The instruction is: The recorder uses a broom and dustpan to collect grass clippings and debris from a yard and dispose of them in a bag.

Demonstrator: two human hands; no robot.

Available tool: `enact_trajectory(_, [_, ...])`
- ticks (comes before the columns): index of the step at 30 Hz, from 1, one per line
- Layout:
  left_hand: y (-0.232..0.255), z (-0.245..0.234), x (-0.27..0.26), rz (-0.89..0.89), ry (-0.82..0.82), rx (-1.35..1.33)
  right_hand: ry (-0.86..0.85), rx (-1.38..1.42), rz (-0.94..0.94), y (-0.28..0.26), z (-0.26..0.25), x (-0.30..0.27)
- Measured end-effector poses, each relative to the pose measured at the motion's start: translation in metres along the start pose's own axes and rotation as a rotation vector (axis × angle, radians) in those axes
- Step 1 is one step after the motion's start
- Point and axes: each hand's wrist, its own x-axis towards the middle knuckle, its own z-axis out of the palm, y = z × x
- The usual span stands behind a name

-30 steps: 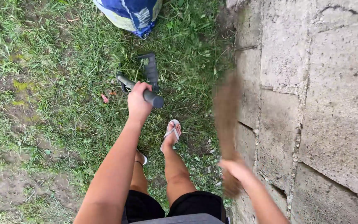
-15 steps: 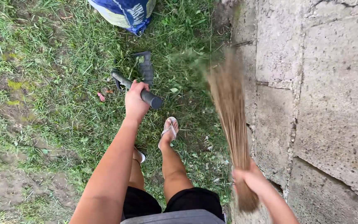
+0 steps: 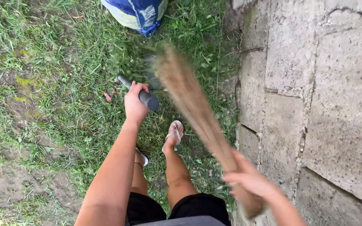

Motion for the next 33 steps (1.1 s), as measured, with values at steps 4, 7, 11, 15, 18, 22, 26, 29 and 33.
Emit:
enact_trajectory(4, [0.001,-0.025,0.015,-0.041,0.116,-0.064,0.246,-0.161,0.110,-0.073,-0.068,0.014])
enact_trajectory(7, [0.001,-0.037,0.021,-0.241,0.278,-0.195,0.358,-0.008,-0.048,-0.097,-0.103,0.122])
enact_trajectory(11, [-0.009,-0.024,0.012,-0.227,0.481,-0.335,0.208,-0.384,-0.048,-0.140,-0.019,0.176])
enact_trajectory(15, [-0.006,-0.019,0.006,-0.250,0.611,-0.228,-0.061,-0.620,-0.145,-0.073,0.037,0.163])
enact_trajectory(18, [0.008,-0.031,0.003,-0.331,0.645,-0.456,-0.023,-0.519,0.068,-0.088,-0.016,0.068])
enact_trajectory(22, [0.007,-0.033,0.000,-0.345,0.681,-0.401,0.130,-0.484,0.134,-0.090,-0.116,0.042])
enact_trajectory(26, [0.008,-0.024,0.004,-0.402,0.621,-0.376,0.260,-0.163,0.021,-0.117,-0.129,0.076])
enact_trajectory(29, [-0.007,0.004,0.001,-0.607,0.588,-0.461,0.269,0.193,-0.144,-0.153,-0.067,0.135])
enact_trajectory(33, [-0.066,0.067,-0.020,-0.860,0.478,-0.598,0.203,0.628,-0.249,-0.203,0.023,0.180])
